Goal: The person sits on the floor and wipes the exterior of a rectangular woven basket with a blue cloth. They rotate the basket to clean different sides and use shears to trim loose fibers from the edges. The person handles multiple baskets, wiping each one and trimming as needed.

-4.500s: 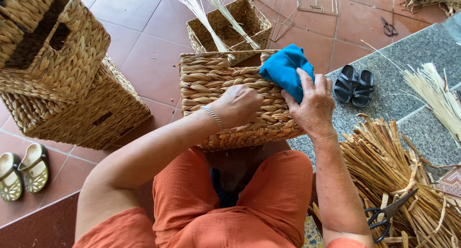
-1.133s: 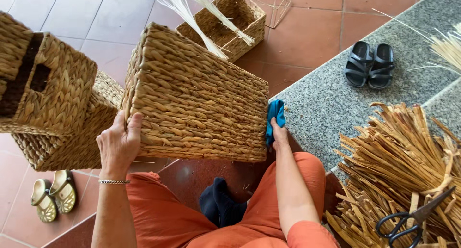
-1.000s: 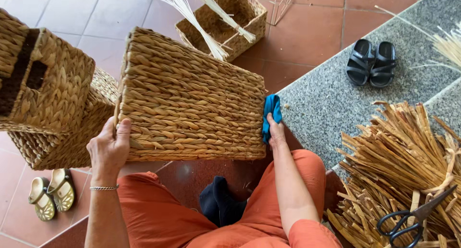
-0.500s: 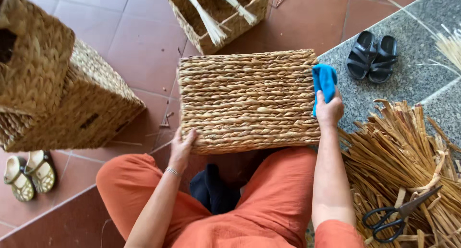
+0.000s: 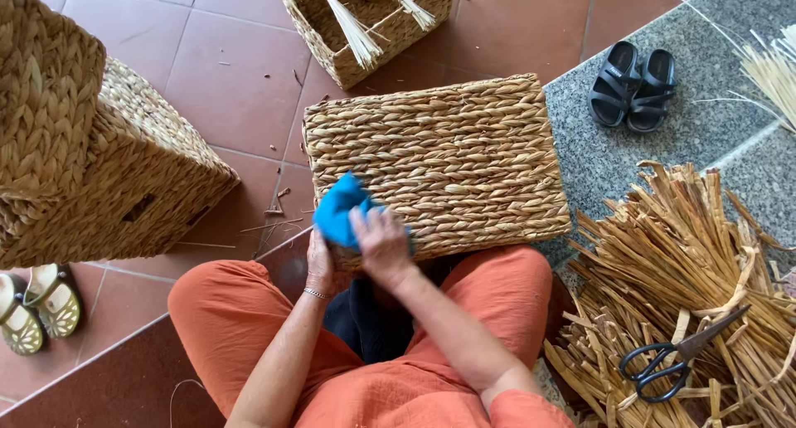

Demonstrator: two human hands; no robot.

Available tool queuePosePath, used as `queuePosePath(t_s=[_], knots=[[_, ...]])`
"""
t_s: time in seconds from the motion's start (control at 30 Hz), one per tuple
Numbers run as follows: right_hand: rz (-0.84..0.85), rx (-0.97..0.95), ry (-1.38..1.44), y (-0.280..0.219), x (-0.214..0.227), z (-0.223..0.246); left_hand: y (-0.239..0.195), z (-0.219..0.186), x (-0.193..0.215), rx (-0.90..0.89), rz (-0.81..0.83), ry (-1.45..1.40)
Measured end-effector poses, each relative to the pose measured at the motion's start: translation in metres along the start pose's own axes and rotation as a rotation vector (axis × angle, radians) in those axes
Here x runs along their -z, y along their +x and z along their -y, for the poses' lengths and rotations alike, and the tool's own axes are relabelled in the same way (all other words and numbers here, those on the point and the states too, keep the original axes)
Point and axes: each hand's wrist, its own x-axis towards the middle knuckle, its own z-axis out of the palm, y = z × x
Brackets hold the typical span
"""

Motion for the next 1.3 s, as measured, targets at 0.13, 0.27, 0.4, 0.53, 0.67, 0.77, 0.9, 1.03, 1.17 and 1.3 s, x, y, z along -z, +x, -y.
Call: queuePosePath(t_s=[0.13, 0.27, 0.4, 0.53, 0.67, 0.77, 0.9, 1.03, 1.17, 1.3], knots=[[0.083, 0.087, 0.086, -0.017, 0.001, -0.019, 0.007, 0.016, 0.003, 0.018, -0.014, -0.138], [0.027, -0.078, -0.173, -0.027, 0.02, -0.156, 0.016, 0.032, 0.016, -0.174, 0.016, 0.122], [0.001, -0.684, -0.339, -0.031, 0.071, -0.277, 0.023, 0.039, 0.017, -0.244, -0.1, 0.395], [-0.295, -0.876, -0.225, 0.004, 0.051, -0.297, 0.02, 0.044, 0.016, -0.317, -0.079, 0.354], [-0.16, -0.694, -0.032, 0.067, -0.033, -0.195, 0.023, 0.045, 0.015, -0.296, -0.129, 0.438], [-0.013, -0.295, 0.01, 0.097, -0.076, -0.088, 0.028, 0.049, 0.019, -0.318, -0.102, 0.372], [0.108, 0.03, 0.157, 0.08, -0.077, 0.016, 0.032, 0.063, 0.026, -0.29, -0.047, 0.274], [0.126, 0.164, 0.289, 0.031, -0.034, 0.011, 0.039, 0.065, 0.027, -0.337, -0.013, 0.249], [0.127, 0.108, 0.041, -0.015, 0.014, -0.069, 0.028, 0.051, 0.022, -0.35, -0.03, 0.362], [0.168, -0.178, -0.278, -0.053, 0.053, -0.169, 0.014, 0.028, 0.006, -0.403, -0.053, 0.454]])
